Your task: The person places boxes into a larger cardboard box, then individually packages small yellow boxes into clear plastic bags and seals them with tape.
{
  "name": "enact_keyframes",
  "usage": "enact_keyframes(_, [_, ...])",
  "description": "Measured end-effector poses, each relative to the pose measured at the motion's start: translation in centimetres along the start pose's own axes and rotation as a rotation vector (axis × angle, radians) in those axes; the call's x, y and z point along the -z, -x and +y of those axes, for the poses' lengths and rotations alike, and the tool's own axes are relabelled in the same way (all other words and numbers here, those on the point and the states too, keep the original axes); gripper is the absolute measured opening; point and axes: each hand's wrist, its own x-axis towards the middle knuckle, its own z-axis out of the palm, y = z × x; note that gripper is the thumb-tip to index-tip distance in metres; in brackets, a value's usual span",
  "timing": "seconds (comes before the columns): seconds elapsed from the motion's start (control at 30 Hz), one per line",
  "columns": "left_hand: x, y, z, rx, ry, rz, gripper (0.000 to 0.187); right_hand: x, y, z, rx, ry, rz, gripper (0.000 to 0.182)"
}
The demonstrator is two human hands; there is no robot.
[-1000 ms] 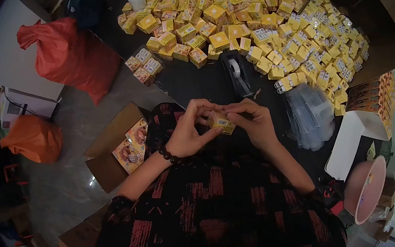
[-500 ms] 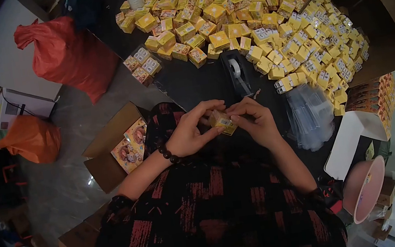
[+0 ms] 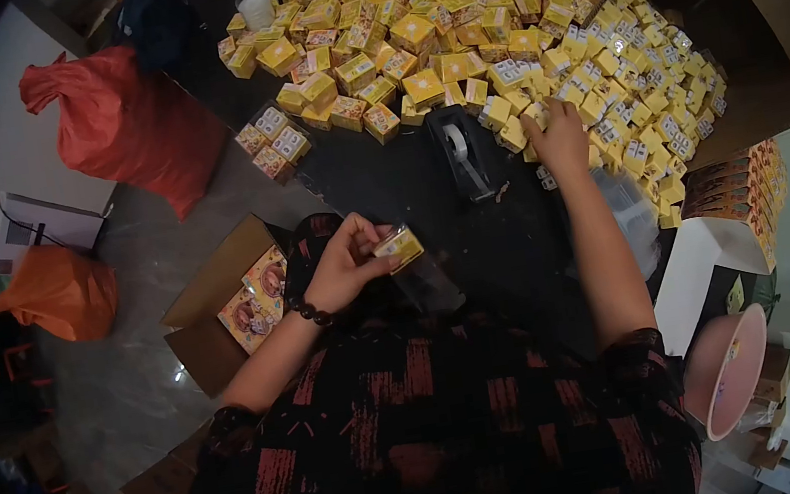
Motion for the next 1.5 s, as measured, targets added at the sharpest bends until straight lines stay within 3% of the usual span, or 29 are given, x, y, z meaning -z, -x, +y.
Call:
enact_keyframes(0.03, [0.4, 0.4, 1.1, -0.002, -0.002, 0.002, 0.041, -0.3, -0.5, 0.1, -0.030, 0.102, -0.079, 0.038])
enact_keyframes(0.1, [1.1, 1.2, 3.4, 0.242, -0.298, -0.248, 0.054, -1.1, -1.6, 0.1, -0.042, 0.129, -0.153, 0.038])
enact_keyframes(0.13, [2.5, 1.3, 3.0, 0.212, -0.580, -0.443, 0.066, -1.4, -2.0, 0.2, -0.054, 0.159, -0.229, 0.039])
enact_keyframes(0.17, [2.7, 1.2, 3.1, 0.213, -0.580, -0.439, 0.066, -1.7, -2.5, 0.4, -0.051, 0.156, -0.230, 0.039])
enact_keyframes(0.23, [2.9, 1.2, 3.9, 0.486, -0.791, -0.741, 0.072, -1.9, -3.3, 0.6, -0.063, 0.114, -0.374, 0.038])
enact_keyframes(0.27, [3.4, 1.2, 3.1, 0.485, -0.794, -0.736, 0.072, -1.9, -3.3, 0.6, -0.059, 0.110, -0.371, 0.038])
enact_keyframes(0.33, [4.4, 0.7, 1.2, 0.419, -0.399, -0.708, 0.077, -0.9, -3.2, -0.1, 0.007, 0.118, -0.379, 0.039])
enact_keyframes(0.37, [4.3, 0.6, 0.8, 0.416, -0.402, -0.709, 0.077, -0.7, -3.0, 0.1, 0.006, 0.118, -0.374, 0.039])
enact_keyframes(0.43, [2.6, -0.1, 0.5, 0.395, -0.127, -0.556, 0.075, -0.4, -2.8, 0.7, 0.127, 0.134, -0.410, 0.042])
enact_keyframes(0.57, [-0.4, -1.5, 1.1, 0.273, -0.131, -0.412, 0.077, 0.8, -2.7, 0.6, 0.140, 0.120, -0.417, 0.041])
enact_keyframes(0.63, [-1.2, -1.8, 0.9, 0.163, -0.275, -0.275, 0.076, 4.6, -1.8, -1.9, 0.171, -0.062, -0.220, 0.039])
enact_keyframes(0.7, [-2.1, -2.0, 1.6, 0.085, -0.367, -0.224, 0.075, 8.4, -0.1, -5.1, 0.211, -0.367, -0.165, 0.040])
enact_keyframes(0.83, [-3.7, -2.3, 2.2, -0.146, -0.501, -0.170, 0.072, 13.8, 4.3, -10.1, 0.414, -0.702, -0.370, 0.045])
enact_keyframes(0.93, [-5.1, -2.2, 3.0, -0.250, -0.549, -0.200, 0.070, 14.5, 6.4, -11.7, 0.518, -0.629, -0.381, 0.048])
enact_keyframes(1.03, [-5.6, -1.9, 3.6, -0.150, -0.539, -0.301, 0.070, 14.1, 7.1, -12.0, 0.536, -0.645, -0.367, 0.047])
enact_keyframes(1.17, [-6.0, -1.8, 3.3, -0.193, -0.510, -0.309, 0.073, 14.1, 7.3, -11.7, 0.597, -0.710, -0.321, 0.043])
enact_keyframes(1.23, [-5.9, -1.8, 2.8, -0.140, -0.220, -0.335, 0.074, 14.6, 7.3, -11.7, 0.621, -0.693, -0.321, 0.039])
enact_keyframes(1.5, [-6.3, -1.9, 3.1, -0.129, -0.277, -0.329, 0.076, 13.8, 8.0, -11.3, 0.555, -0.723, -0.292, 0.025])
